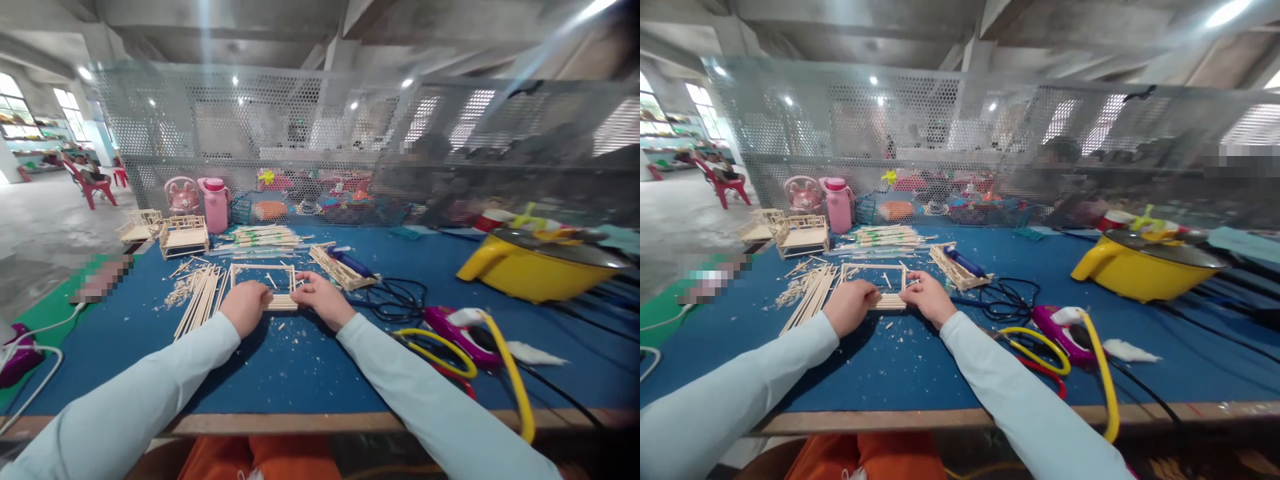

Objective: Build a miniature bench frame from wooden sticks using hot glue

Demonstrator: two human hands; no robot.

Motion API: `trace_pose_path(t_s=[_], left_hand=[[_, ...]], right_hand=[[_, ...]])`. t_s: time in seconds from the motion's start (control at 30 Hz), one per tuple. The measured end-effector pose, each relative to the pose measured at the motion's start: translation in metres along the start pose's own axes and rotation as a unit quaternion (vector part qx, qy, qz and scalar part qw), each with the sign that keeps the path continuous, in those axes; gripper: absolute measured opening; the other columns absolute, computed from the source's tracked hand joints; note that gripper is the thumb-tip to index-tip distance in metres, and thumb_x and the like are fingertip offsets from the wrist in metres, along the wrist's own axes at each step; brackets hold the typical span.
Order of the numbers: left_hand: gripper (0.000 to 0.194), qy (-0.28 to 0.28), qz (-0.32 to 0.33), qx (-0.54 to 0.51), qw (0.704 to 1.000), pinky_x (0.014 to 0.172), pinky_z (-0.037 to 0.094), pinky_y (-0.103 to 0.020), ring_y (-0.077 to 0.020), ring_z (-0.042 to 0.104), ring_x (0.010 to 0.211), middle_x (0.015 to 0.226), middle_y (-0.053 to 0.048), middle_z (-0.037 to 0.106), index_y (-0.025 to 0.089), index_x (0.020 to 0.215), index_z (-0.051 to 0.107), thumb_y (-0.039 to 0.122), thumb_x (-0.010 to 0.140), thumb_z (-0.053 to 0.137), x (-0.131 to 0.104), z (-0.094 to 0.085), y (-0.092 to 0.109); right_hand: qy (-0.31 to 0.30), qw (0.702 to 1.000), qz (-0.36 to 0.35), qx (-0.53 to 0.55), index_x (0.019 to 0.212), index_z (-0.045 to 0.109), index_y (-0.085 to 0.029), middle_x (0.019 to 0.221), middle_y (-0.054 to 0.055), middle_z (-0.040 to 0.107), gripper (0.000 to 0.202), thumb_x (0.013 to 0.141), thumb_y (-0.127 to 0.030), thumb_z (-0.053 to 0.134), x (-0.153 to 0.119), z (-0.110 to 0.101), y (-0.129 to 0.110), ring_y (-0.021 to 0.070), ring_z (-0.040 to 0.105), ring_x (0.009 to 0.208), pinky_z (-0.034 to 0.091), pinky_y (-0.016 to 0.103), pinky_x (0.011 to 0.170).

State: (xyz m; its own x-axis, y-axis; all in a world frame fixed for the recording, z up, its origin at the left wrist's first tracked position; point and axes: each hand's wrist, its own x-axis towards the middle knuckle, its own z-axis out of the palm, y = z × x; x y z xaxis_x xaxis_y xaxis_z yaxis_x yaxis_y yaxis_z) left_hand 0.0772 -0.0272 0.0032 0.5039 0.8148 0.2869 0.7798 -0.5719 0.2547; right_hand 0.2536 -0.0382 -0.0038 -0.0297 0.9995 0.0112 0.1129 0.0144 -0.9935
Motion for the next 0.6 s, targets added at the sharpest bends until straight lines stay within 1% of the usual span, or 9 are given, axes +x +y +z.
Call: trace_pose_path(t_s=[0.23, 0.37, 0.43, 0.5, 0.57, 0.6], left_hand=[[0.028, 0.028, -0.003, 0.002, 1.000, 0.067, 0.042, -0.029, -0.0203, 0.059, 0.076, 0.080, -0.008, 0.065, 0.017, 0.078, 0.062, 0.022, 0.085, 0.035, -0.0043, 0.0022, 0.0007], [0.027, 0.051, -0.009, -0.017, 0.998, 0.067, 0.042, -0.027, -0.0180, 0.058, 0.074, 0.076, -0.006, 0.063, 0.017, 0.075, 0.060, 0.022, 0.085, 0.036, -0.0037, 0.0039, 0.0002], [0.026, 0.070, -0.014, -0.046, 0.996, 0.068, 0.042, -0.027, -0.0174, 0.057, 0.073, 0.077, -0.007, 0.062, 0.017, 0.075, 0.059, 0.022, 0.085, 0.035, -0.0028, 0.0052, -0.0004], [0.024, 0.097, -0.022, -0.086, 0.991, 0.068, 0.041, -0.028, -0.0174, 0.055, 0.073, 0.077, -0.007, 0.061, 0.016, 0.075, 0.057, 0.021, 0.085, 0.035, -0.0018, 0.0060, -0.0008], [0.023, 0.140, -0.038, -0.151, 0.978, 0.067, 0.040, -0.027, -0.0167, 0.054, 0.071, 0.074, -0.006, 0.059, 0.016, 0.073, 0.055, 0.022, 0.085, 0.036, -0.0017, 0.0044, -0.0021], [0.023, 0.167, -0.047, -0.194, 0.966, 0.065, 0.040, -0.027, -0.0158, 0.053, 0.068, 0.071, -0.004, 0.058, 0.017, 0.072, 0.054, 0.023, 0.085, 0.036, -0.0023, 0.0022, -0.0038]], right_hand=[[-0.006, 1.000, -0.007, -0.024, 0.090, 0.041, -0.017, 0.049, -0.010, 0.052, 0.044, 0.056, -0.026, 0.067, 0.0003, -0.0020, -0.0008, 0.0075, 0.044, 0.046, 0.031, 0.022, 0.049], [-0.020, 0.999, -0.021, -0.033, 0.091, 0.041, -0.017, 0.050, -0.009, 0.051, 0.041, 0.062, -0.033, 0.065, -0.0009, -0.0022, -0.0031, 0.0075, 0.043, 0.047, 0.031, 0.022, 0.050], [-0.023, 0.999, -0.028, -0.027, 0.093, 0.041, -0.017, 0.051, -0.008, 0.051, 0.041, 0.065, -0.039, 0.062, -0.0020, -0.0021, -0.0047, 0.0077, 0.043, 0.047, 0.033, 0.023, 0.051], [-0.026, 0.999, -0.029, -0.020, 0.094, 0.040, -0.018, 0.052, -0.008, 0.050, 0.042, 0.067, -0.042, 0.061, -0.0029, -0.0020, -0.0056, 0.0080, 0.043, 0.047, 0.033, 0.024, 0.051], [-0.028, 0.999, -0.027, -0.021, 0.095, 0.041, -0.019, 0.053, -0.009, 0.051, 0.044, 0.063, -0.038, 0.064, -0.0028, -0.0023, -0.0050, 0.0083, 0.044, 0.048, 0.033, 0.024, 0.053], [-0.029, 0.999, -0.027, -0.027, 0.095, 0.041, -0.019, 0.053, -0.009, 0.051, 0.045, 0.061, -0.035, 0.067, -0.0025, -0.0025, -0.0041, 0.0084, 0.044, 0.049, 0.034, 0.024, 0.054]])
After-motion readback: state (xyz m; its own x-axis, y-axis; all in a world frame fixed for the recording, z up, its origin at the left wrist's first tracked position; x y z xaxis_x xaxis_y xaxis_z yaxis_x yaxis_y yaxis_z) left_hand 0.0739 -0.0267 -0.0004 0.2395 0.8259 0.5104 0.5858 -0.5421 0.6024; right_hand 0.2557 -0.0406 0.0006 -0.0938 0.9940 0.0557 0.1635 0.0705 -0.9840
